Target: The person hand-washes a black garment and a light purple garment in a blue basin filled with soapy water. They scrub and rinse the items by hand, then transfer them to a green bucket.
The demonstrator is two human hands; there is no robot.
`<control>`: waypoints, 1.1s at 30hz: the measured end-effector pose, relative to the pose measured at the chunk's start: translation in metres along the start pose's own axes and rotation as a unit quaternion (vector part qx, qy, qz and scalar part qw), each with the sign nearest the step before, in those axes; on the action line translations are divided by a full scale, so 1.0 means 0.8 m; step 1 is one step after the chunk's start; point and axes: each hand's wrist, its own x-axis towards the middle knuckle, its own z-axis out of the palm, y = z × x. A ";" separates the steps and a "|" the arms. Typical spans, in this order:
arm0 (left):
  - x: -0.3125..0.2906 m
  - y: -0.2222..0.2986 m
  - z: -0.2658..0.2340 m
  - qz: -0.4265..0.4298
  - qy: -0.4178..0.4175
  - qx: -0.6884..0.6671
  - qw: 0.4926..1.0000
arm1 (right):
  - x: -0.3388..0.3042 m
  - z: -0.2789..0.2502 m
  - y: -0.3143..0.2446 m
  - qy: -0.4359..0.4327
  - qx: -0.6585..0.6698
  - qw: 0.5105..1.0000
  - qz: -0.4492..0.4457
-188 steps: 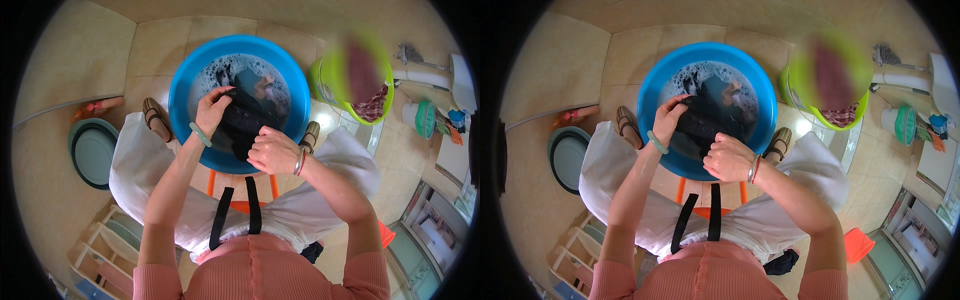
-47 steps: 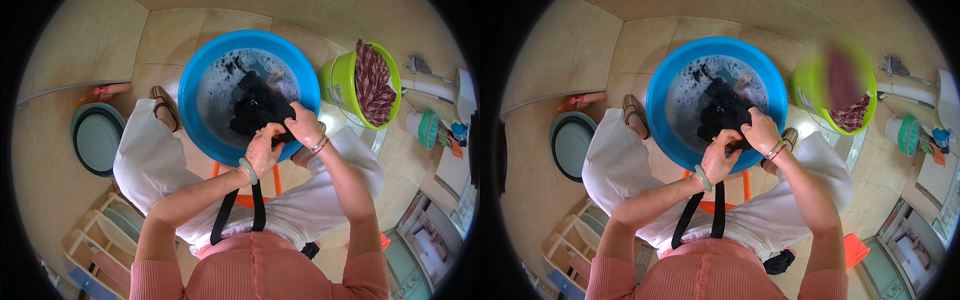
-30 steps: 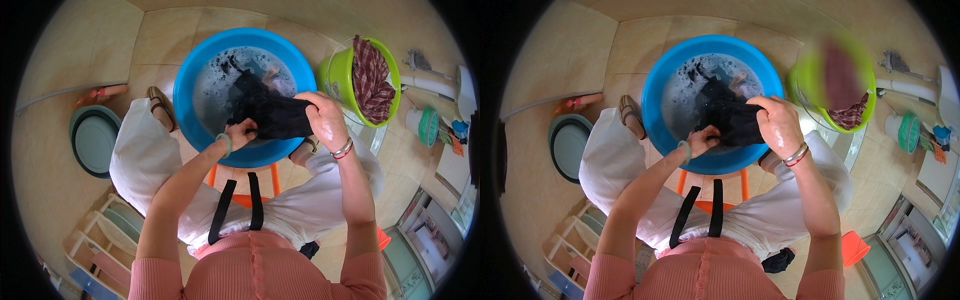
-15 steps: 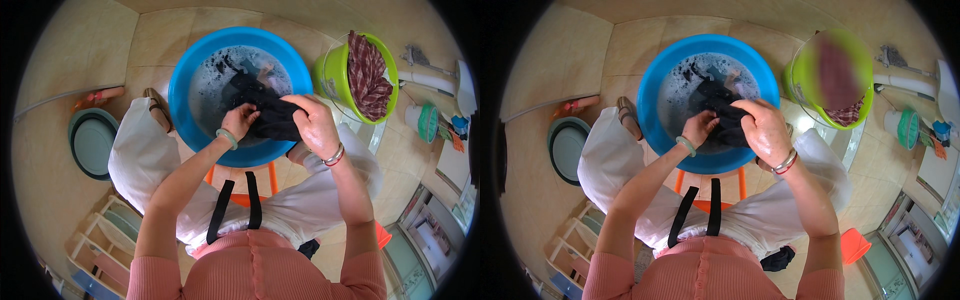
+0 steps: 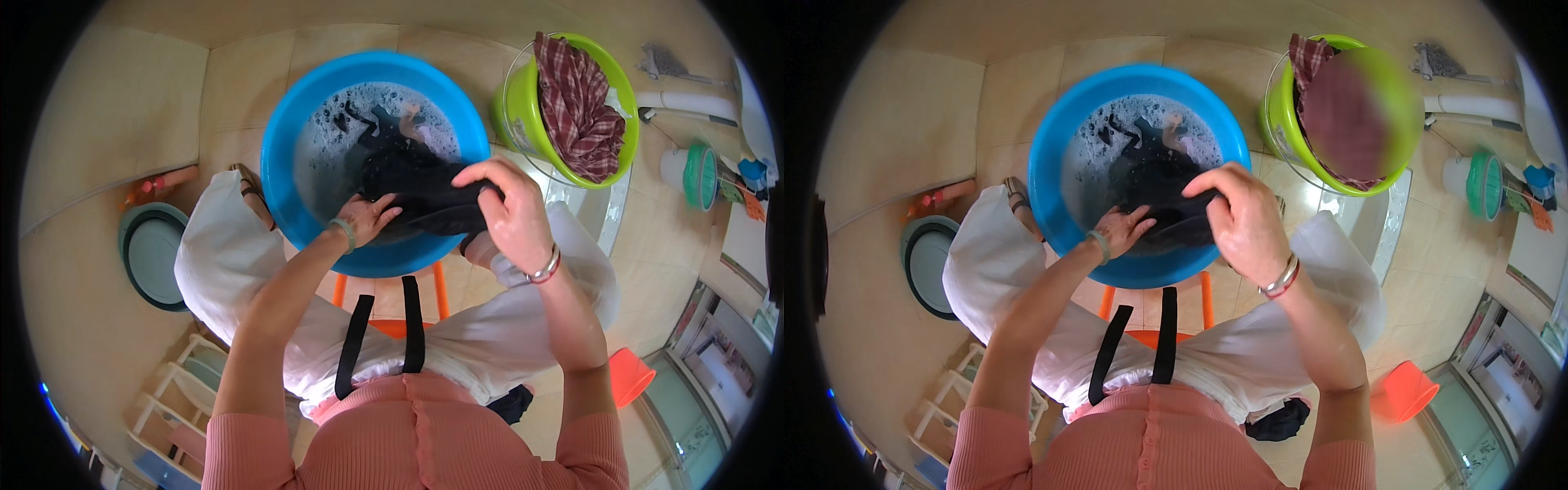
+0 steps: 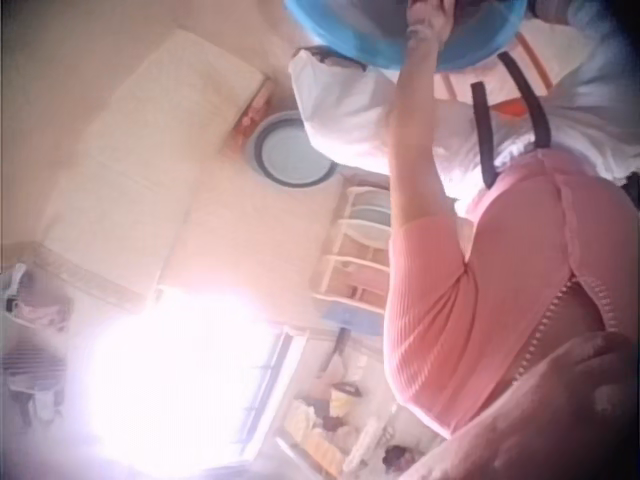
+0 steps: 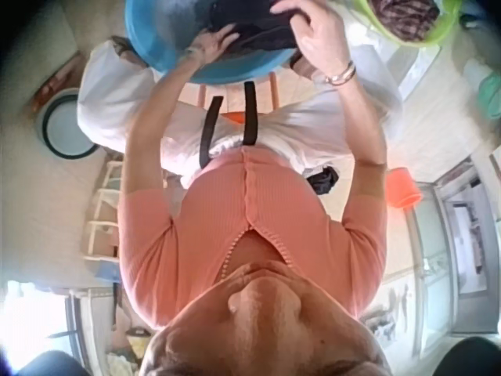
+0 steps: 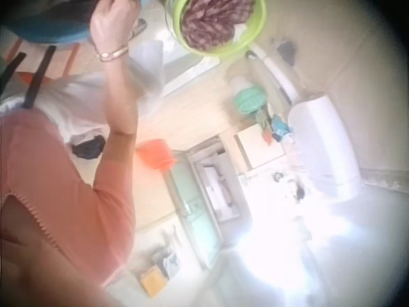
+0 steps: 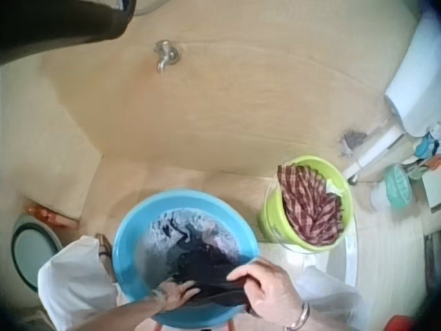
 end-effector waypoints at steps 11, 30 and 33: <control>-0.093 -0.023 -0.139 0.179 0.137 0.307 0.925 | 0.004 -0.013 0.062 0.080 -0.307 0.948 0.010; -0.058 0.075 0.018 -0.013 0.469 -0.354 0.809 | -0.049 0.170 0.069 0.100 0.616 0.669 0.404; -0.068 0.092 0.055 -0.043 0.428 -0.416 0.801 | -0.072 0.209 0.077 0.169 0.602 0.637 0.451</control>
